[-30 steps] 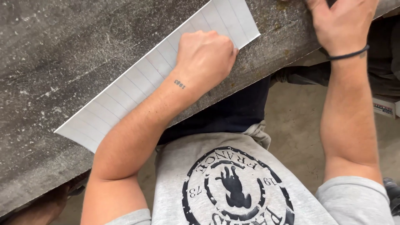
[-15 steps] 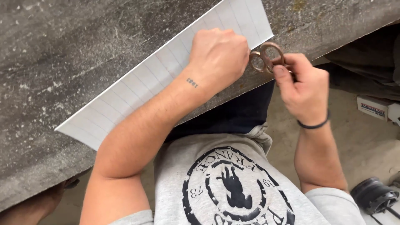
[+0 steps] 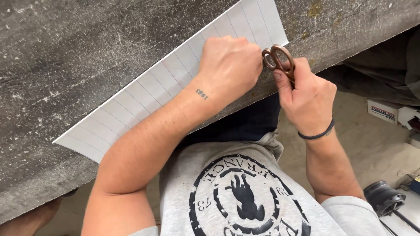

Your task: Using scissors to score and crease pre-marked lines on a strip of insulation material on a workbench.

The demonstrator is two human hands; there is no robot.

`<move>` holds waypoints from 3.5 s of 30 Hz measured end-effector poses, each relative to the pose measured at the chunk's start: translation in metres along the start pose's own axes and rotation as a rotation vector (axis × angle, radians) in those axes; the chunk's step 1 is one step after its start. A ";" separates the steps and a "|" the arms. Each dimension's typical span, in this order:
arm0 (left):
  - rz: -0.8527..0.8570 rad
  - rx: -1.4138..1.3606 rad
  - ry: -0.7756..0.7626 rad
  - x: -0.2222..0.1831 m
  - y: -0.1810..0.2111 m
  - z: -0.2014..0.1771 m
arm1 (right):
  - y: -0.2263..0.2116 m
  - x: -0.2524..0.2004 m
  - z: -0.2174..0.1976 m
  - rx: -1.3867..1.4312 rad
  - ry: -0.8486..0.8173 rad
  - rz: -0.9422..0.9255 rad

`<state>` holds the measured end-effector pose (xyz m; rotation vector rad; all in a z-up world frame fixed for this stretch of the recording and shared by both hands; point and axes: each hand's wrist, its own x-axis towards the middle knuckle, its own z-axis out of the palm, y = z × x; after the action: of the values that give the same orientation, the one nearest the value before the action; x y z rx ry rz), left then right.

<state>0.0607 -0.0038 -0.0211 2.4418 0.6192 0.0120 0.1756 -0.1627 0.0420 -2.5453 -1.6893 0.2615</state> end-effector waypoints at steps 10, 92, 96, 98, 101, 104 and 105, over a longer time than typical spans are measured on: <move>-0.005 0.021 0.006 -0.001 0.000 0.001 | 0.016 0.012 -0.002 0.081 -0.012 0.049; 0.217 0.230 0.532 -0.001 -0.041 -0.011 | -0.021 0.002 0.011 0.155 -0.048 0.111; 0.229 0.229 0.511 -0.003 -0.040 -0.014 | -0.026 0.004 0.007 0.194 -0.077 0.128; 0.226 0.190 0.519 -0.001 -0.042 -0.010 | -0.024 0.005 0.006 0.216 -0.080 0.129; 0.223 0.138 0.510 -0.001 -0.044 -0.012 | -0.033 0.004 0.009 0.242 -0.083 0.130; 0.231 0.107 0.465 -0.002 -0.044 -0.013 | -0.036 0.001 0.012 0.228 -0.090 0.141; 0.228 0.086 0.439 -0.001 -0.045 -0.011 | -0.035 0.001 0.013 0.207 -0.104 0.142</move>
<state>0.0390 0.0339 -0.0371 2.5972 0.5278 0.6386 0.1420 -0.1490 0.0350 -2.5375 -1.4278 0.5559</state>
